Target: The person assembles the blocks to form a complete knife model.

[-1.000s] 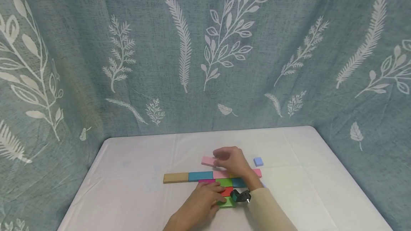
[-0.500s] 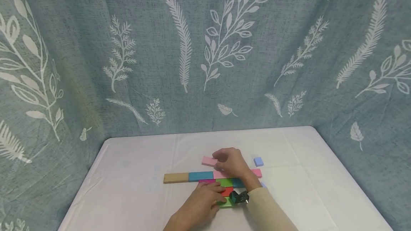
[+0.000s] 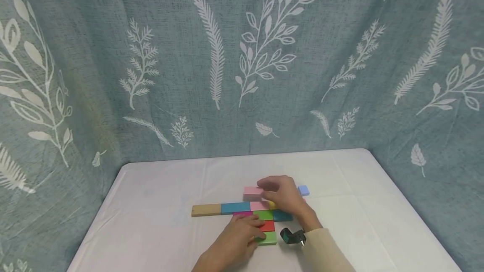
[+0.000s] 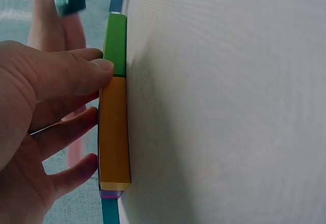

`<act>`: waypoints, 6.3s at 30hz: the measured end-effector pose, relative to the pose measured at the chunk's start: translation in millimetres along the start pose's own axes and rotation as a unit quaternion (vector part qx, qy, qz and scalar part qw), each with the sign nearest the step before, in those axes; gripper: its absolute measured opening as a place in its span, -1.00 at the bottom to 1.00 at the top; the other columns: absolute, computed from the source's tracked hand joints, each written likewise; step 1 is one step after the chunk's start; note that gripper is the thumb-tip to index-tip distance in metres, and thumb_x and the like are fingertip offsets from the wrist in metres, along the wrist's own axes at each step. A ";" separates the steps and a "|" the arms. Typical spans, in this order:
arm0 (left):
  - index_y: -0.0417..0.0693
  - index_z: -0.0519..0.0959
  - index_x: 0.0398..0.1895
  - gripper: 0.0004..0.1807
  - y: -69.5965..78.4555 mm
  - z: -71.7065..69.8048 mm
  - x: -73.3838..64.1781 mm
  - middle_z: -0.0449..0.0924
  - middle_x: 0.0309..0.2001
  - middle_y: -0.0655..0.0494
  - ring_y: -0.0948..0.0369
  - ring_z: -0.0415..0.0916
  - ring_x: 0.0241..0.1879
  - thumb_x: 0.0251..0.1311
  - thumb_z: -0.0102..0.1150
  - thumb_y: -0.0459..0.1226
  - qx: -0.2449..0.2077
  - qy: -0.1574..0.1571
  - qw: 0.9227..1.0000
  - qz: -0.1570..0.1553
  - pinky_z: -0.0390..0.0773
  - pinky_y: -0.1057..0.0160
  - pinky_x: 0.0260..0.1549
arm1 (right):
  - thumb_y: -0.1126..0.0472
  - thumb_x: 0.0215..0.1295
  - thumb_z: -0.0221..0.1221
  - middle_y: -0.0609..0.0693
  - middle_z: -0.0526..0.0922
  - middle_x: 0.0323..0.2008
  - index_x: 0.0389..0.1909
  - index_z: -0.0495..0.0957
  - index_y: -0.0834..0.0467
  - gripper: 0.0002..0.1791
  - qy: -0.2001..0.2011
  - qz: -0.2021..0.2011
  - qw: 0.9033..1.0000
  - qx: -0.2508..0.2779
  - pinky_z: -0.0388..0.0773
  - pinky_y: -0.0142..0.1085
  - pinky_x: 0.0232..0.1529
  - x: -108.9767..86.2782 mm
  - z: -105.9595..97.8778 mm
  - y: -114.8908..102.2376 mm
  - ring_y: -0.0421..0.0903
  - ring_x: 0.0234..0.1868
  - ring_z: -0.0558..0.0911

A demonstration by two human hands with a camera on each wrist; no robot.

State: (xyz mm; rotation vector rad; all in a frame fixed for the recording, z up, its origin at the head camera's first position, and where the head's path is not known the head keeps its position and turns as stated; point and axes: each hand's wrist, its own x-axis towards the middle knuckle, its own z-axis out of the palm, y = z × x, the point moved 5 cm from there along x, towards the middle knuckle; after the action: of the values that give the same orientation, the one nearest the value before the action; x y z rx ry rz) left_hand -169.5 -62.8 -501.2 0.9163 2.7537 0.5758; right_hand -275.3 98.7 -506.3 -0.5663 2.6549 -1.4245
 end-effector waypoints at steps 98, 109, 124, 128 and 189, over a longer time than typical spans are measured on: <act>0.27 0.86 0.08 -0.71 3.8 4.0 -1.3 0.69 0.37 0.31 0.14 0.51 0.52 0.36 0.48 -0.27 -0.002 0.015 1.000 -0.001 0.48 -0.10 0.54 | 0.27 0.26 0.54 -0.32 0.86 -0.03 0.02 0.84 -0.09 -0.66 -0.022 -0.033 0.987 -0.154 0.84 -0.10 0.17 -98.1 -48.4 15.0 -0.24 0.04 0.81; 0.29 0.85 0.07 -0.70 4.4 3.4 -1.7 0.69 0.37 0.32 0.13 0.51 0.53 0.36 0.48 -0.27 -0.004 0.019 1.000 0.001 0.46 -0.12 0.56 | 0.23 0.25 0.54 -0.23 0.86 0.01 0.05 0.83 -0.08 -0.65 -0.012 0.062 0.991 -0.120 0.78 0.05 0.28 -110.7 -73.8 38.3 -0.04 0.18 0.81; 0.29 0.85 0.08 -0.69 2.8 3.7 -2.5 0.70 0.36 0.33 0.14 0.52 0.51 0.36 0.49 -0.27 -0.004 0.017 1.000 -0.001 0.47 -0.13 0.55 | 0.32 0.24 0.52 -0.25 0.86 0.02 0.03 0.83 -0.10 -0.62 0.030 0.082 0.991 -0.106 0.79 -0.11 0.26 -126.0 -74.7 53.9 -0.07 0.19 0.80; 0.29 0.85 0.09 -0.70 1.6 4.9 -1.7 0.70 0.37 0.33 0.14 0.52 0.52 0.36 0.49 -0.27 -0.014 0.010 1.000 -0.007 0.46 -0.15 0.56 | 0.35 0.25 0.51 -0.24 0.86 0.03 0.04 0.83 -0.10 -0.61 0.042 0.085 0.989 -0.109 0.80 -0.11 0.26 -121.5 -75.5 49.1 -0.09 0.20 0.80; 0.31 0.85 0.08 -0.71 0.2 1.5 -1.5 0.69 0.37 0.35 0.16 0.51 0.53 0.38 0.48 -0.25 -0.025 0.000 1.000 -0.014 0.45 -0.14 0.58 | 0.31 0.25 0.55 -0.24 0.86 -0.07 0.04 0.83 -0.01 -0.65 -0.016 -0.019 0.982 -0.186 0.81 -0.01 0.23 -79.3 -68.9 25.0 -0.22 0.01 0.79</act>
State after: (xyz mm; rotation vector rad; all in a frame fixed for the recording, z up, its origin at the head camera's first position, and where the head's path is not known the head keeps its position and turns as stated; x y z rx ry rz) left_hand -167.7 -63.1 -502.4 0.8661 2.7347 0.6364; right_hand -225.1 193.7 -496.1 -0.6621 2.9138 -0.9161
